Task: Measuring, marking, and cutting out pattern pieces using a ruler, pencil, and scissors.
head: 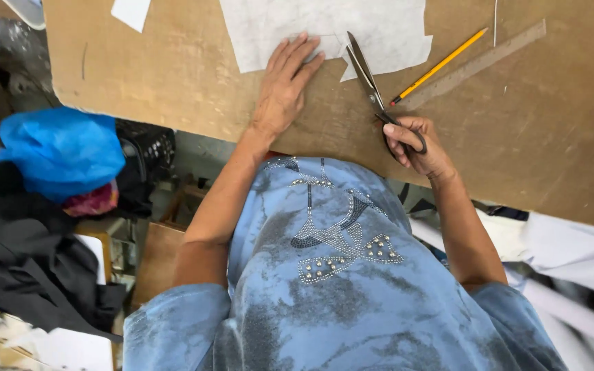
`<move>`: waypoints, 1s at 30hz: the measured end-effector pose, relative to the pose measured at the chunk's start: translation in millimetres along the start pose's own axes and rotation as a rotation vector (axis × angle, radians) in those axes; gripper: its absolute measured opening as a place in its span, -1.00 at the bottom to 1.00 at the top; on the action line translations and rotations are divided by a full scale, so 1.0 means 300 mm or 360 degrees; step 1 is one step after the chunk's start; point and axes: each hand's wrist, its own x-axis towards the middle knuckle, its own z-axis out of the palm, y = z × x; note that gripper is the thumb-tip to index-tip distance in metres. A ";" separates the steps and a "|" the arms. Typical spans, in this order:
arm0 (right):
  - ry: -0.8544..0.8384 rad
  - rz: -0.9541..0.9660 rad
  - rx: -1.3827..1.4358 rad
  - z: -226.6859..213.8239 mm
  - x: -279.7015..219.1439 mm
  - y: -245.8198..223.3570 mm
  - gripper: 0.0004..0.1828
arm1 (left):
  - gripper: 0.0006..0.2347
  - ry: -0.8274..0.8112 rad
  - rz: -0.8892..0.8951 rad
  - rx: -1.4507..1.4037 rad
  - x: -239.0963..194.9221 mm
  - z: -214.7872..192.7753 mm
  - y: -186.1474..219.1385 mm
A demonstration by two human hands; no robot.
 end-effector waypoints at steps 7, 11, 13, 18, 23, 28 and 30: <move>0.0012 -0.0040 -0.0374 -0.052 0.036 -0.018 -0.49 | -0.63 0.0144 0.0043 0.0015 0.003 -0.008 0.033; 0.0006 -0.0101 -0.0580 -0.072 0.049 -0.014 -0.40 | -0.58 0.0115 0.0086 0.0041 0.002 -0.013 0.028; 0.0015 -0.0175 -0.0562 -0.068 0.049 -0.014 -0.39 | -0.62 0.0112 0.0099 0.0079 0.007 -0.016 0.030; 0.0031 -0.0088 -0.0508 -0.051 0.045 -0.014 -0.43 | -0.65 0.0103 0.0091 0.0088 -0.003 -0.014 0.029; 0.0005 -0.0103 -0.0526 -0.055 0.049 -0.031 -0.45 | -0.71 0.0167 0.0062 0.0075 0.023 -0.028 0.050; 0.0011 -0.0157 -0.0593 -0.056 0.057 -0.018 -0.42 | -0.63 0.0099 0.0052 0.0093 0.010 -0.022 0.041; 0.0007 -0.0174 -0.0584 -0.046 0.052 -0.017 -0.42 | -0.59 0.0101 0.0048 0.0086 0.008 -0.023 0.040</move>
